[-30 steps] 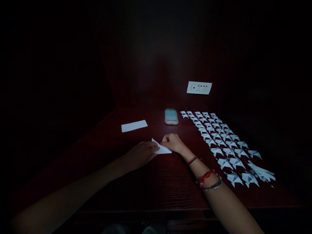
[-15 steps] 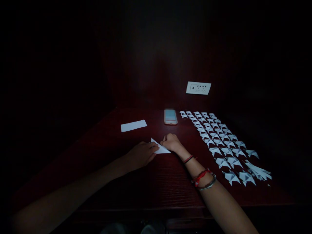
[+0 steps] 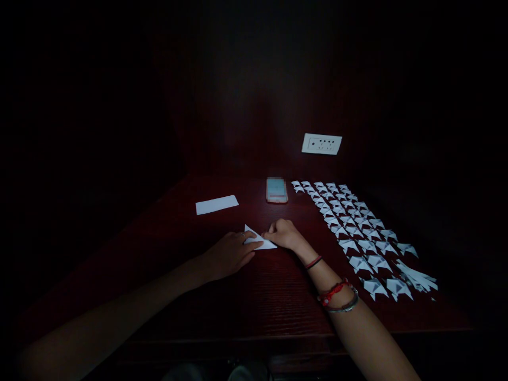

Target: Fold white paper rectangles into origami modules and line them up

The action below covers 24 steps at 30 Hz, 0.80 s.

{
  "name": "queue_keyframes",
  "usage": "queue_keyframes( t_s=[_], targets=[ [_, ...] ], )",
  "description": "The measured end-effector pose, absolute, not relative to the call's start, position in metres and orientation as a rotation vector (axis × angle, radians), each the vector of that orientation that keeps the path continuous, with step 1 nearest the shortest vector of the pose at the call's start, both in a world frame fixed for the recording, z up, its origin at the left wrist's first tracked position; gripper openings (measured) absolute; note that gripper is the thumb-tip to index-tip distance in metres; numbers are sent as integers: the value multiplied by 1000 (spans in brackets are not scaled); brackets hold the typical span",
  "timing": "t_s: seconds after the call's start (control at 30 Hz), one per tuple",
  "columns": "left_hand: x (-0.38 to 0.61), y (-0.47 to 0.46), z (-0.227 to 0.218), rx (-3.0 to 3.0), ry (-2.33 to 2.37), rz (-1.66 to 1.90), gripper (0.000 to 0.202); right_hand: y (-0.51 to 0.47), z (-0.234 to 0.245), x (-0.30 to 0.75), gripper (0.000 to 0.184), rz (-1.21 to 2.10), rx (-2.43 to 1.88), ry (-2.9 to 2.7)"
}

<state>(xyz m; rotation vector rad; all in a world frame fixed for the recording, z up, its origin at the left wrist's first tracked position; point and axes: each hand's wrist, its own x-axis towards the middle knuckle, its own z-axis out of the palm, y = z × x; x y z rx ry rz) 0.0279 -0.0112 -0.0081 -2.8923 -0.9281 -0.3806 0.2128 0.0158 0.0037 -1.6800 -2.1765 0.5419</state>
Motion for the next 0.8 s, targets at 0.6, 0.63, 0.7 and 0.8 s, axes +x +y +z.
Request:
queue_keyframes(
  t_s=[0.6, 0.63, 0.7, 0.8],
  targets=[
    [26, -11, -16, -2894, -872, -377, 33, 12, 6, 220, 31, 545, -1698, -2220],
    [25, -11, -16, -2894, -871, -373, 33, 12, 6, 220, 29, 545, -1692, -2236],
    [25, -11, -17, -2902, -867, -366, 34, 13, 5, 220, 23, 535, -1699, -2257],
    [25, -10, -18, -2915, -877, -367, 34, 15, 3, 223, 17, 497, -1769, -2241]
  ],
)
